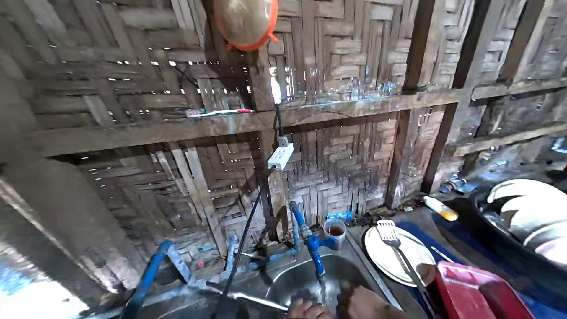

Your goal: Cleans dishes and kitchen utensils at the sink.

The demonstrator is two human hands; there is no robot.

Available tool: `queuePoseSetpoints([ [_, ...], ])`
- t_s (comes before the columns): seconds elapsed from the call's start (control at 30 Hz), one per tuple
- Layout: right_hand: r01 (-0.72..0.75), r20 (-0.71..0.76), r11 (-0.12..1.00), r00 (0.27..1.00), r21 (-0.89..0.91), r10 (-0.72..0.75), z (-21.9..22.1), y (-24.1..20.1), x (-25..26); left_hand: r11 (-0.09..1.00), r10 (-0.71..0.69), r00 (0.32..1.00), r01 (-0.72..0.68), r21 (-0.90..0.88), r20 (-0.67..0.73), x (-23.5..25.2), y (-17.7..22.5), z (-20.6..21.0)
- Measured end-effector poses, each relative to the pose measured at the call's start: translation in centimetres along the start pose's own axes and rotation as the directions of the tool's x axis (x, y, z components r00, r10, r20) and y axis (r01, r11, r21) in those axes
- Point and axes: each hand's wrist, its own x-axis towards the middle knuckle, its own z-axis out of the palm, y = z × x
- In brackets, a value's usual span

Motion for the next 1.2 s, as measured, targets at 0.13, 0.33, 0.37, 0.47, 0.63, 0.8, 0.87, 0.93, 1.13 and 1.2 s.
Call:
queuePoseSetpoints([
  [0.13,0.15,-0.085,0.967,0.982,-0.205,-0.17,-1.3,1.5,-3.3,0.991,-0.072,0.997,0.072,-0.116,0.006,1.8,3.1,0.3],
  [0.33,0.158,-0.211,0.9,0.942,-0.407,-0.261,-4.1,2.2,-3.5,0.903,-0.293,0.928,0.348,-0.254,0.229,3.6,4.1,-0.5],
  [0.37,0.162,-0.226,0.895,0.935,-0.416,-0.274,-4.2,2.2,-3.2,0.858,-0.296,0.916,0.38,-0.345,0.271,3.1,4.0,-0.5],
  [0.47,0.207,-0.242,0.862,0.906,-0.463,-0.347,-5.0,2.2,-2.3,0.477,-0.372,0.813,0.582,-0.659,0.448,1.8,3.8,-1.0],
  [0.63,0.128,-0.314,0.897,0.908,-0.423,-0.278,-3.7,0.9,-1.7,-0.114,-0.237,0.579,0.781,-0.614,0.78,1.0,2.4,-1.2],
  [0.8,-0.192,-0.236,0.969,0.96,-0.155,0.153,-1.7,-2.3,-0.3,-0.171,-0.316,0.647,0.68,-0.713,0.694,1.0,0.6,-1.3],
  [0.87,-0.341,-0.175,0.94,0.924,0.031,0.341,-0.9,-4.1,0.1,-0.196,-0.396,0.602,0.682,-0.704,0.693,1.3,0.5,-1.8],
  [0.93,-0.418,-0.268,0.862,0.829,0.287,0.491,0.7,-5.1,1.1,-0.224,-0.434,0.553,0.699,-0.68,0.711,1.8,0.2,-1.6],
  [1.13,-0.387,-0.261,0.535,0.571,0.751,0.779,3.3,-10.9,4.2,-0.309,-0.409,0.482,0.726,-0.615,0.775,1.2,0.0,0.9],
  [1.2,-0.413,-0.233,0.494,0.537,0.765,0.811,3.8,-11.7,4.2,-0.324,-0.384,0.496,0.717,-0.617,0.779,0.3,-0.3,1.8],
])
